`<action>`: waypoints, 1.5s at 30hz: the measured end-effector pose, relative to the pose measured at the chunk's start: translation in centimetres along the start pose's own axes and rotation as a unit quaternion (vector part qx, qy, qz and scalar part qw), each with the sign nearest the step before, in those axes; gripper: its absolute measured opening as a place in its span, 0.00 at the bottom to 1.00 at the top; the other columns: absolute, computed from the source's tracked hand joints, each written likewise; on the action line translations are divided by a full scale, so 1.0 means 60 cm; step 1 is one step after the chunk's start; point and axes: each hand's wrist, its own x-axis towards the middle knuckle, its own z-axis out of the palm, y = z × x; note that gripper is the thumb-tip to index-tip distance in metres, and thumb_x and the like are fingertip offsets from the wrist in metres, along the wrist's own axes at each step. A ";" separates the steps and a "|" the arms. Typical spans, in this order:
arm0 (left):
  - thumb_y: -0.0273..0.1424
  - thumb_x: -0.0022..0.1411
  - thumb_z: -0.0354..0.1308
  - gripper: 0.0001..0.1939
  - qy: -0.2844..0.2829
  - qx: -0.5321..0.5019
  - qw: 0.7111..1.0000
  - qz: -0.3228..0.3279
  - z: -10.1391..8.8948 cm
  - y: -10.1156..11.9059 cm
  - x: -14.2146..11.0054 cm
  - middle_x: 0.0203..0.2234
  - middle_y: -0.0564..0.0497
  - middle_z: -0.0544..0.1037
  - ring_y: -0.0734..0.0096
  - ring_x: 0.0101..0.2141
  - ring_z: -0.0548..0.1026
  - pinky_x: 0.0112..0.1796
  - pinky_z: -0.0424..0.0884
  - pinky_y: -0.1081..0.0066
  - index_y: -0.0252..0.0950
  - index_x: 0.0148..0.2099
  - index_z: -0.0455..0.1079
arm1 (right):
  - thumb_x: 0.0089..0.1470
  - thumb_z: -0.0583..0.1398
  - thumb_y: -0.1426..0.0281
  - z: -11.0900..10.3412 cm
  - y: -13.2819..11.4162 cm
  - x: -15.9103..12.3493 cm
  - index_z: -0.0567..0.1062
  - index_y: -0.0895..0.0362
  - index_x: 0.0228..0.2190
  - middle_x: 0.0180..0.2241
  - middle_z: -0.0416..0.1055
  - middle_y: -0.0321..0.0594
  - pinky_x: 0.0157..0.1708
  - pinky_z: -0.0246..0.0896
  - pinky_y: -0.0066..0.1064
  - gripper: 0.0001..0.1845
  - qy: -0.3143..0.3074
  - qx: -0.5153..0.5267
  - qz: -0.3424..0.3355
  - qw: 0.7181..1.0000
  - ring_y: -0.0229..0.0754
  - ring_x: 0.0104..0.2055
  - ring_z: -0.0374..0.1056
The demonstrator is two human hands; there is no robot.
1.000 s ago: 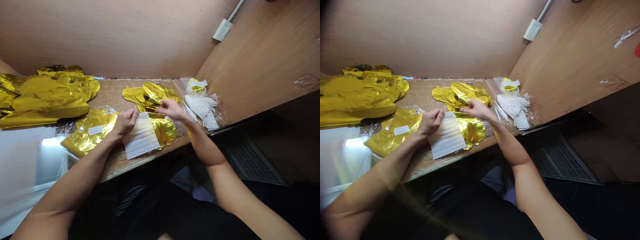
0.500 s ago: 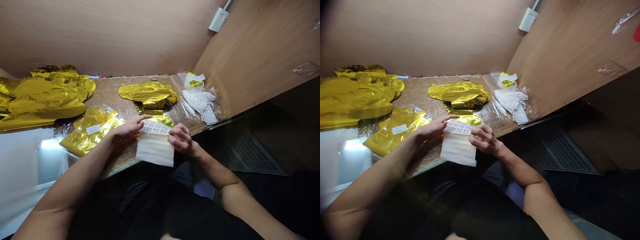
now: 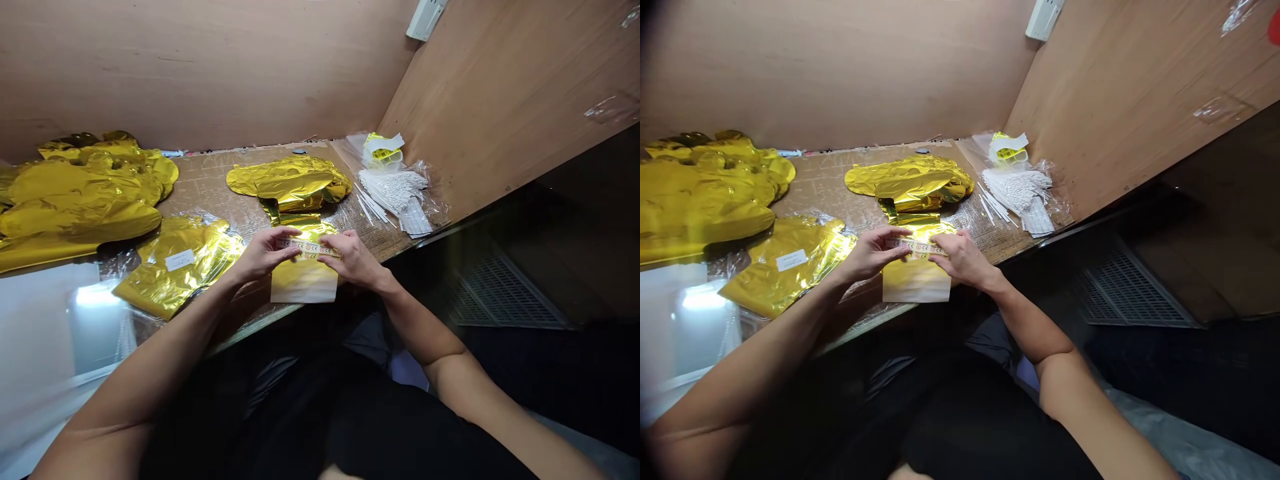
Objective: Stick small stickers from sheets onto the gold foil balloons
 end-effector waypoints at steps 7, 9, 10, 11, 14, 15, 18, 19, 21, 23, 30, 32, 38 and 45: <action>0.47 0.55 0.76 0.25 0.062 0.168 0.983 0.040 -0.019 -0.009 0.005 0.50 0.40 0.78 0.57 0.48 0.79 0.38 0.78 0.69 0.36 0.48 0.80 | 0.63 0.64 0.64 0.023 0.014 -0.007 0.82 0.58 0.42 0.38 0.81 0.41 0.41 0.62 0.32 0.11 0.003 0.192 0.105 0.976 0.43 0.38 0.72; 0.47 0.56 0.75 0.24 0.036 0.110 0.993 0.007 -0.017 -0.010 0.006 0.47 0.42 0.81 0.60 0.44 0.80 0.38 0.77 0.68 0.36 0.46 0.79 | 0.62 0.65 0.64 0.029 0.015 -0.010 0.82 0.58 0.41 0.37 0.80 0.40 0.42 0.62 0.32 0.12 0.001 0.215 0.118 0.969 0.42 0.39 0.71; 0.47 0.55 0.76 0.24 0.021 0.072 0.997 -0.012 -0.015 -0.010 0.006 0.43 0.43 0.82 0.62 0.40 0.81 0.37 0.77 0.68 0.35 0.45 0.79 | 0.61 0.65 0.63 0.032 0.015 -0.011 0.81 0.58 0.41 0.37 0.79 0.40 0.42 0.62 0.32 0.12 0.001 0.228 0.123 0.966 0.42 0.39 0.70; 0.47 0.54 0.77 0.24 0.013 0.044 0.999 -0.029 -0.013 -0.010 0.006 0.38 0.44 0.83 0.64 0.36 0.81 0.37 0.77 0.68 0.34 0.44 0.78 | 0.60 0.66 0.62 0.035 0.015 -0.012 0.81 0.58 0.42 0.38 0.79 0.40 0.42 0.62 0.32 0.13 -0.002 0.245 0.127 0.961 0.42 0.39 0.70; 0.46 0.52 0.78 0.23 0.020 0.023 0.999 -0.043 -0.008 -0.003 0.004 0.32 0.46 0.83 0.66 0.31 0.80 0.34 0.75 0.69 0.33 0.39 0.78 | 0.58 0.68 0.59 0.039 0.015 -0.011 0.79 0.58 0.42 0.39 0.77 0.39 0.40 0.61 0.30 0.17 -0.022 0.306 0.145 0.941 0.40 0.39 0.68; 0.45 0.52 0.78 0.23 0.026 0.026 0.999 -0.039 -0.007 0.000 0.003 0.31 0.46 0.83 0.66 0.30 0.80 0.34 0.75 0.69 0.33 0.38 0.78 | 0.58 0.68 0.58 0.040 0.016 -0.010 0.78 0.59 0.41 0.37 0.75 0.38 0.39 0.61 0.30 0.17 -0.022 0.318 0.153 0.935 0.40 0.38 0.67; 0.45 0.56 0.76 0.20 0.027 0.044 0.998 -0.030 -0.007 0.011 0.001 0.28 0.47 0.83 0.68 0.29 0.79 0.33 0.73 0.70 0.33 0.35 0.79 | 0.57 0.67 0.58 0.041 0.019 -0.007 0.75 0.58 0.31 0.30 0.70 0.35 0.35 0.56 0.29 0.16 0.003 0.310 0.175 0.935 0.38 0.34 0.62; 0.45 0.58 0.74 0.19 0.024 0.055 0.998 -0.027 -0.007 0.014 0.000 0.27 0.47 0.82 0.68 0.28 0.78 0.33 0.73 0.71 0.33 0.34 0.78 | 0.55 0.68 0.59 0.041 0.019 -0.006 0.74 0.58 0.29 0.28 0.67 0.34 0.33 0.54 0.29 0.16 0.009 0.303 0.179 0.936 0.37 0.33 0.60; 0.46 0.62 0.70 0.19 0.023 0.089 0.996 -0.018 -0.008 0.019 -0.001 0.25 0.48 0.82 0.70 0.27 0.77 0.31 0.71 0.72 0.33 0.32 0.78 | 0.53 0.69 0.58 0.041 0.018 -0.005 0.72 0.57 0.27 0.27 0.65 0.33 0.32 0.52 0.28 0.18 -0.003 0.308 0.185 0.933 0.36 0.31 0.58; 0.46 0.65 0.67 0.20 0.025 0.127 0.992 -0.008 -0.008 0.020 -0.001 0.24 0.48 0.81 0.71 0.26 0.75 0.30 0.69 0.72 0.33 0.31 0.77 | 0.55 0.69 0.56 0.041 0.015 -0.004 0.72 0.57 0.29 0.27 0.66 0.33 0.31 0.51 0.28 0.19 -0.036 0.342 0.197 0.918 0.36 0.30 0.58; 0.45 0.63 0.68 0.17 0.064 0.097 0.993 -0.021 0.005 0.014 -0.001 0.24 0.51 0.79 0.70 0.24 0.76 0.27 0.69 0.73 0.34 0.37 0.75 | 0.55 0.69 0.56 0.063 0.009 -0.009 0.70 0.57 0.25 0.22 0.62 0.30 0.27 0.46 0.28 0.20 -0.003 0.328 0.205 0.922 0.34 0.26 0.53; 0.45 0.62 0.68 0.17 0.069 0.086 0.993 -0.032 0.010 0.013 -0.001 0.23 0.51 0.78 0.70 0.23 0.75 0.26 0.70 0.72 0.34 0.36 0.75 | 0.56 0.68 0.58 0.066 0.007 -0.010 0.72 0.57 0.25 0.23 0.63 0.31 0.28 0.47 0.28 0.18 -0.006 0.295 0.191 0.936 0.34 0.27 0.55; 0.44 0.61 0.69 0.18 0.077 0.105 0.990 -0.048 0.020 0.009 -0.004 0.22 0.50 0.77 0.72 0.21 0.73 0.23 0.70 0.73 0.34 0.33 0.76 | 0.66 0.62 0.64 0.069 -0.009 -0.006 0.83 0.56 0.44 0.32 0.79 0.38 0.35 0.61 0.31 0.12 0.023 0.234 0.159 0.959 0.39 0.32 0.69; 0.46 0.60 0.70 0.19 0.085 0.098 0.990 -0.062 0.022 0.002 -0.003 0.22 0.51 0.77 0.73 0.21 0.73 0.23 0.71 0.73 0.34 0.33 0.77 | 0.68 0.61 0.67 0.091 -0.008 -0.009 0.83 0.54 0.42 0.41 0.83 0.44 0.45 0.67 0.36 0.09 0.081 0.157 0.102 0.979 0.47 0.43 0.77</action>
